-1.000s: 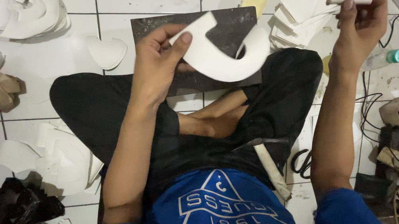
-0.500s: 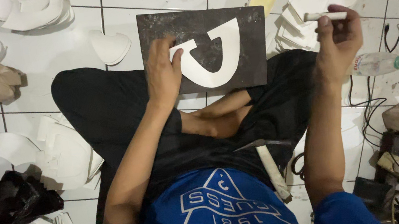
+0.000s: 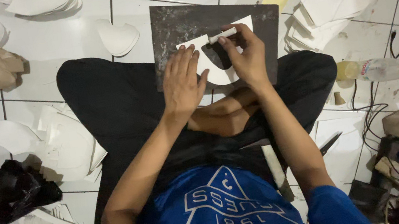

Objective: The person sits on the floor and assembles white plastic mask parts by pressing them together on a dark board. They repeatedly pick up parts, align them, and press the edges to join them. The person also uses a small brush to apply a substance from a container onto the mask parts during assembly.

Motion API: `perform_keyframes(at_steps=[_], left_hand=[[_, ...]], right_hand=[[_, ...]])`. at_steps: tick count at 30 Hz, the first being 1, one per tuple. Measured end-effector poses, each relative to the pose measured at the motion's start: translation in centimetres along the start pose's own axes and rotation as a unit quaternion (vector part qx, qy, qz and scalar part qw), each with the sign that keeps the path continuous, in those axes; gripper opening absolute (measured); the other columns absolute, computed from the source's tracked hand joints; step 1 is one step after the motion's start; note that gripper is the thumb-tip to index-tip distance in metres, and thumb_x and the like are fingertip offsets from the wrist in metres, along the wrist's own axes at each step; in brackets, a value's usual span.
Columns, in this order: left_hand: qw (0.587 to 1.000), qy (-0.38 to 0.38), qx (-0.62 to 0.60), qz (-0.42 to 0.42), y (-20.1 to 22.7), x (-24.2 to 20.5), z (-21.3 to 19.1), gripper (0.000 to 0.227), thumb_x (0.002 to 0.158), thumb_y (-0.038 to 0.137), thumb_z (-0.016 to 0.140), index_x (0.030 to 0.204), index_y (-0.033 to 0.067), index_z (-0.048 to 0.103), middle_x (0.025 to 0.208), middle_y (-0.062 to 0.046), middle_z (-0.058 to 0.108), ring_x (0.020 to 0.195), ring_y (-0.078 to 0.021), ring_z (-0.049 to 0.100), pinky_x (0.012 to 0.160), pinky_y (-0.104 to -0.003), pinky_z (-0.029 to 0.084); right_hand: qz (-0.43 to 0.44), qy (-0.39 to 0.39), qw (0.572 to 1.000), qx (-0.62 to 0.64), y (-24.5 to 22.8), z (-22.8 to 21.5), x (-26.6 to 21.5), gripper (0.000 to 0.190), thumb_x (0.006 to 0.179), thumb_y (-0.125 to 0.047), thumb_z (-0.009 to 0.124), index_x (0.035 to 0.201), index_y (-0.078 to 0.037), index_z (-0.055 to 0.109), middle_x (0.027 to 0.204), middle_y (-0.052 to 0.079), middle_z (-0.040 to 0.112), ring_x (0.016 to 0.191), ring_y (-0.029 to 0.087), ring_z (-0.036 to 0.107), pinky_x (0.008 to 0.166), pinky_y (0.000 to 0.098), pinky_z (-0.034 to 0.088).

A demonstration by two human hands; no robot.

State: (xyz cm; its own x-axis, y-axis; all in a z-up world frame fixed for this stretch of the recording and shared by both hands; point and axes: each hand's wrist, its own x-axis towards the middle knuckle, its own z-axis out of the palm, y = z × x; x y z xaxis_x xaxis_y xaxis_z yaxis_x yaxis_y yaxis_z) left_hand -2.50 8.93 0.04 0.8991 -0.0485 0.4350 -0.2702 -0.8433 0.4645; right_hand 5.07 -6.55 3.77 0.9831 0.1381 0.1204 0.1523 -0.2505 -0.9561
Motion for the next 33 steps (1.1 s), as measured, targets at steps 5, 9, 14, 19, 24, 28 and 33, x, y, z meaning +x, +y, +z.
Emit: perform_keyframes(at_steps=[5,9,14,19,24,28,33], left_hand=[[0.999,-0.009,-0.03,-0.028,0.3,-0.5,-0.3,0.048,0.092,0.03,0.063,0.128,0.0002,0.053,0.134,-0.018,0.05,0.129,-0.033,0.044,0.106,-0.05,0.033],[0.999,0.01,-0.03,-0.017,-0.1,-0.7,0.0,0.049,0.091,0.034,0.063,0.125,-0.0002,0.055,0.136,-0.017,0.05,0.129,-0.0327,0.045,0.107,-0.049,0.033],[0.999,0.014,-0.036,-0.015,-0.4,-0.8,0.4,0.049,0.09,0.036,0.062,0.123,-0.0001,0.056,0.135,-0.018,0.05,0.128,-0.0329,0.046,0.106,-0.05,0.033],[0.999,0.012,-0.041,-0.011,-0.3,-0.6,0.0,0.048,0.089,0.034,0.064,0.122,-0.0005,0.056,0.134,-0.018,0.051,0.127,-0.0346,0.047,0.104,-0.051,0.035],[0.999,0.013,-0.047,-0.017,-0.3,-0.6,0.0,0.044,0.089,0.034,0.063,0.118,0.0,0.057,0.134,-0.018,0.051,0.127,-0.0338,0.047,0.104,-0.05,0.035],[0.998,0.016,-0.053,-0.016,-0.3,-0.6,0.0,0.043,0.09,0.034,0.063,0.115,-0.0005,0.057,0.135,-0.019,0.05,0.127,-0.035,0.047,0.104,-0.051,0.035],[0.998,0.009,-0.063,-0.031,-0.2,-0.6,-0.1,0.043,0.088,0.033,0.065,0.113,0.0,0.056,0.137,-0.02,0.047,0.13,-0.0351,0.044,0.105,-0.05,0.034]], right_hand=[[-0.007,0.0,0.996,-0.088,-0.7,1.1,-0.4,0.019,0.089,-0.005,0.07,0.106,0.002,0.064,0.077,0.016,0.065,0.069,0.022,0.063,0.063,0.0343,0.05],[-0.054,0.0,0.989,-0.135,-1.2,1.6,-0.3,0.018,0.09,-0.009,0.069,0.105,0.001,0.062,0.076,0.018,0.066,0.067,0.027,0.065,0.061,0.0373,0.049],[-0.081,-0.004,0.982,-0.168,-0.7,1.6,-0.3,0.017,0.091,-0.012,0.069,0.103,-0.001,0.063,0.073,0.017,0.063,0.066,0.03,0.065,0.059,0.0376,0.049],[-0.095,0.003,0.979,-0.18,-1.3,2.0,-0.3,0.016,0.092,-0.012,0.067,0.102,0.0,0.062,0.072,0.018,0.063,0.065,0.033,0.065,0.056,0.039,0.047],[-0.101,0.008,0.976,-0.191,-1.1,2.3,0.0,0.018,0.09,-0.01,0.067,0.101,0.003,0.061,0.071,0.021,0.062,0.066,0.038,0.065,0.057,0.0415,0.048],[-0.102,0.026,0.974,-0.203,0.4,2.3,-0.2,0.022,0.089,-0.011,0.069,0.1,0.005,0.059,0.071,0.02,0.063,0.067,0.036,0.067,0.06,0.0418,0.05],[-0.116,0.008,0.973,-0.199,0.5,2.8,-0.4,0.022,0.09,-0.013,0.068,0.101,0.005,0.059,0.072,0.022,0.061,0.069,0.041,0.065,0.06,0.044,0.049]])
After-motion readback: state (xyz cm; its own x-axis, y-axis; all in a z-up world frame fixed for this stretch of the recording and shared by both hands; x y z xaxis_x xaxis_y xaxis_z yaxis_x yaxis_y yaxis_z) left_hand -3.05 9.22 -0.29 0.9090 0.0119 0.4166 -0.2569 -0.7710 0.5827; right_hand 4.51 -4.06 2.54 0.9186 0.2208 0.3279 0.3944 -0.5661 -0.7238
